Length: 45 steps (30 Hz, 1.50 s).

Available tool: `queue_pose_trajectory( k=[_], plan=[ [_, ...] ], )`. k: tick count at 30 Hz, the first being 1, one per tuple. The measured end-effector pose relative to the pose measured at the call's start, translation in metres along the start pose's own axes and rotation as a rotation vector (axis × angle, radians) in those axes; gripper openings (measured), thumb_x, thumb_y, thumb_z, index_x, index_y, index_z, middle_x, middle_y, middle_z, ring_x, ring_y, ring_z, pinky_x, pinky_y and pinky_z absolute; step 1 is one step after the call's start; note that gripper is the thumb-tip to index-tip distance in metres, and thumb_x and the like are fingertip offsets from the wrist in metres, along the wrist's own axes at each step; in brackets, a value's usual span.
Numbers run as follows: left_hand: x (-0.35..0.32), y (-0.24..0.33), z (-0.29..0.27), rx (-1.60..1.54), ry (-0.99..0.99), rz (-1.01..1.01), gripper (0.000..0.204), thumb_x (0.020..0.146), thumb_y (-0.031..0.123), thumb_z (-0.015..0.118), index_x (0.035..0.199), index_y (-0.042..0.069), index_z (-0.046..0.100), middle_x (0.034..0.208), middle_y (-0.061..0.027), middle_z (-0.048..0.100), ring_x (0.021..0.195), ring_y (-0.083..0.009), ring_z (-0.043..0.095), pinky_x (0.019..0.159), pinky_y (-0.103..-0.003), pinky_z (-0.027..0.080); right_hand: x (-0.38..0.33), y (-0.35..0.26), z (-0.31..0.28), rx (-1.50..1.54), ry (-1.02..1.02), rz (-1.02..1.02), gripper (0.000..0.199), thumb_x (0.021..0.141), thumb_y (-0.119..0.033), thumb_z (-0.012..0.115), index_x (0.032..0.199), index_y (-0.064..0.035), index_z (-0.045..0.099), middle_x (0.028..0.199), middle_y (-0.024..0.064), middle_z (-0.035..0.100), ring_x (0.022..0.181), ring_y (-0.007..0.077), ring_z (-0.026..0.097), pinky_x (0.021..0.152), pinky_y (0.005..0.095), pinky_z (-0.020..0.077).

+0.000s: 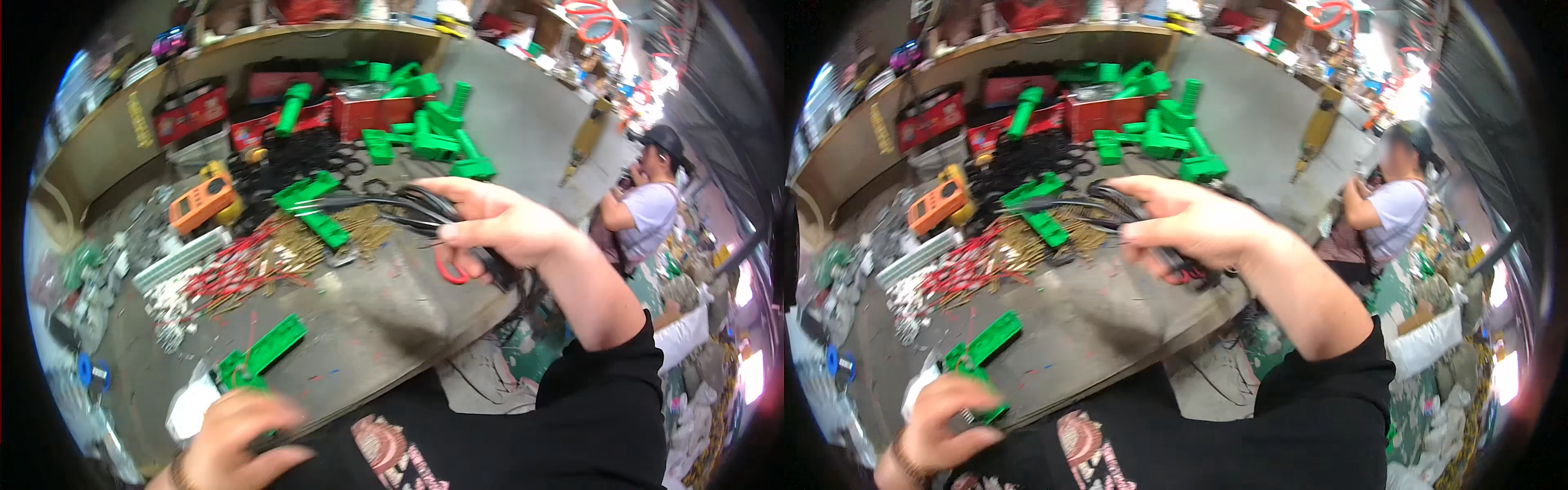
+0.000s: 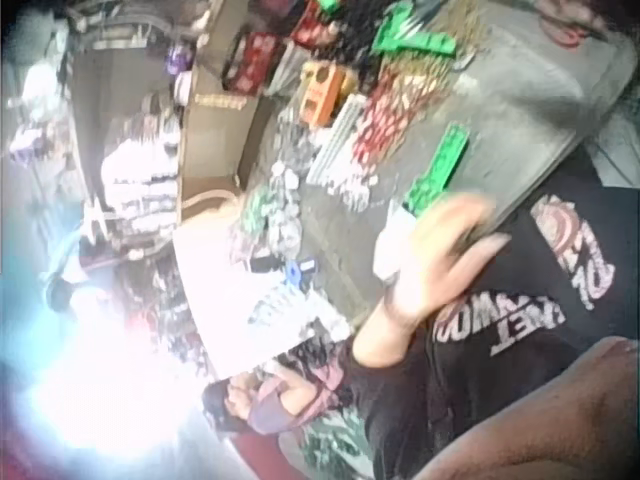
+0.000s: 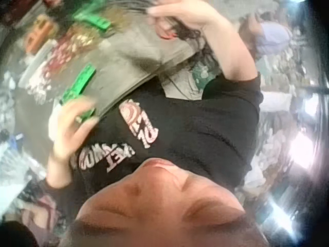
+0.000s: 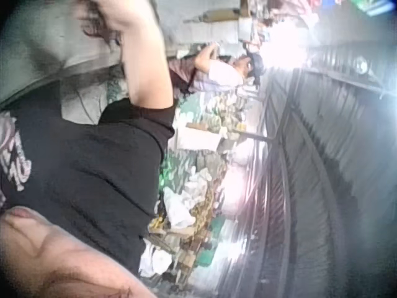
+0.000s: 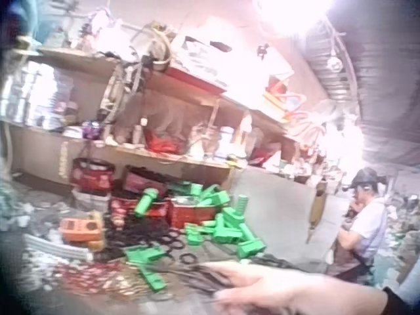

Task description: Assembling components and soldering wires inside a green plastic electronic handheld device housing, followed by screwing the casing shut.

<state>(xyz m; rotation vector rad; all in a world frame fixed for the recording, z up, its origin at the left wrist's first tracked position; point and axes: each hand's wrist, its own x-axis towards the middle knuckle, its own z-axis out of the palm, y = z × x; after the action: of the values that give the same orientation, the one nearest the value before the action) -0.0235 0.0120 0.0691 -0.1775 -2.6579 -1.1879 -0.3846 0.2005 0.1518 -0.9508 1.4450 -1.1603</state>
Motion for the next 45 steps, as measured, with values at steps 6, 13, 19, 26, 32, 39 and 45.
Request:
queue_pose_trajectory(
  k=[6, 13, 19, 26, 32, 39, 45],
  plan=[
    [0.104, 0.016, 0.081, -1.167, -0.028, -0.29, 0.079, 0.096, 0.015, 0.07, 0.157, 0.008, 0.019, 0.107, -0.0098, 0.063, 0.087, -0.0158, 0.065, 0.078, -0.031, 0.055, 0.077, -0.008, 0.088, 0.222, 0.106, -0.815, 0.065, 0.103, -0.01, 0.055, 0.158, -0.0091, 0.02, 0.101, 0.0119, 0.066, 0.073, 0.0138, 0.061, 0.063, 0.0291, 0.0538],
    [0.032, -0.007, 0.041, -0.205, -0.013, -0.393, 0.02, 0.102, 0.02, 0.057, 0.118, 0.008, 0.063, 0.068, -0.0013, 0.058, 0.058, -0.0141, 0.062, 0.052, -0.032, 0.049, 0.08, 0.097, -0.027, -0.106, 0.634, -0.549, 0.065, 0.102, -0.007, 0.053, 0.159, -0.0066, 0.021, 0.108, 0.0114, 0.063, 0.078, 0.0145, 0.06, 0.07, 0.0286, 0.0522],
    [0.032, 0.014, 0.04, 0.564, 0.079, -0.228, 0.01, 0.09, 0.021, 0.064, 0.086, 0.013, 0.06, 0.069, -0.0044, 0.061, 0.061, -0.0243, 0.065, 0.051, -0.038, 0.05, 0.063, 0.097, 0.102, -1.1, 0.206, -0.646, 0.052, 0.083, -0.03, 0.076, 0.124, -0.0049, 0.059, 0.13, 0.0228, 0.057, 0.124, 0.0427, 0.051, 0.103, 0.0513, 0.043],
    [0.034, 0.019, 0.024, 0.756, -0.074, -0.167, 0.016, 0.082, 0.029, 0.069, 0.081, 0.015, 0.061, 0.066, -0.0006, 0.051, 0.057, -0.0195, 0.059, 0.047, -0.036, 0.046, 0.042, 0.123, 0.142, -0.742, -0.221, -0.605, 0.019, 0.093, -0.026, 0.071, 0.095, -0.0082, 0.067, 0.08, 0.0092, 0.065, 0.074, 0.0269, 0.067, 0.063, 0.0386, 0.0533],
    [0.084, -0.051, -0.046, 0.525, 0.262, -0.185, 0.019, 0.087, 0.013, 0.068, 0.104, 0.006, 0.07, 0.089, -0.0139, 0.07, 0.083, -0.0357, 0.068, 0.074, -0.042, 0.056, 0.074, 0.168, 0.127, -0.239, -0.429, -0.267, 0.013, 0.094, -0.015, 0.071, 0.092, -0.0031, 0.067, 0.081, 0.0068, 0.071, 0.073, 0.0139, 0.07, 0.064, 0.0293, 0.053],
    [0.119, -0.177, -0.033, 0.642, 0.006, -0.375, 0.016, 0.088, 0.022, 0.071, 0.096, 0.009, 0.07, 0.092, -0.0114, 0.064, 0.092, -0.032, 0.065, 0.082, -0.041, 0.053, 0.075, 0.18, 0.11, 0.136, -0.579, -0.105, 0.019, 0.092, -0.002, 0.074, 0.084, 0.0001, 0.057, 0.094, 0.0115, 0.073, 0.087, 0.0116, 0.069, 0.068, 0.0249, 0.0541],
    [0.126, -0.174, -0.036, 0.578, 0.057, -0.45, 0.019, 0.086, 0.027, 0.072, 0.089, 0.008, 0.074, 0.091, -0.0121, 0.068, 0.089, -0.0327, 0.067, 0.078, -0.041, 0.053, 0.077, 0.187, 0.114, 0.213, -0.547, -0.164, 0.018, 0.093, -0.01, 0.074, 0.089, -0.003, 0.058, 0.088, 0.0051, 0.072, 0.077, 0.0074, 0.067, 0.062, 0.0231, 0.0511]
  ],
)
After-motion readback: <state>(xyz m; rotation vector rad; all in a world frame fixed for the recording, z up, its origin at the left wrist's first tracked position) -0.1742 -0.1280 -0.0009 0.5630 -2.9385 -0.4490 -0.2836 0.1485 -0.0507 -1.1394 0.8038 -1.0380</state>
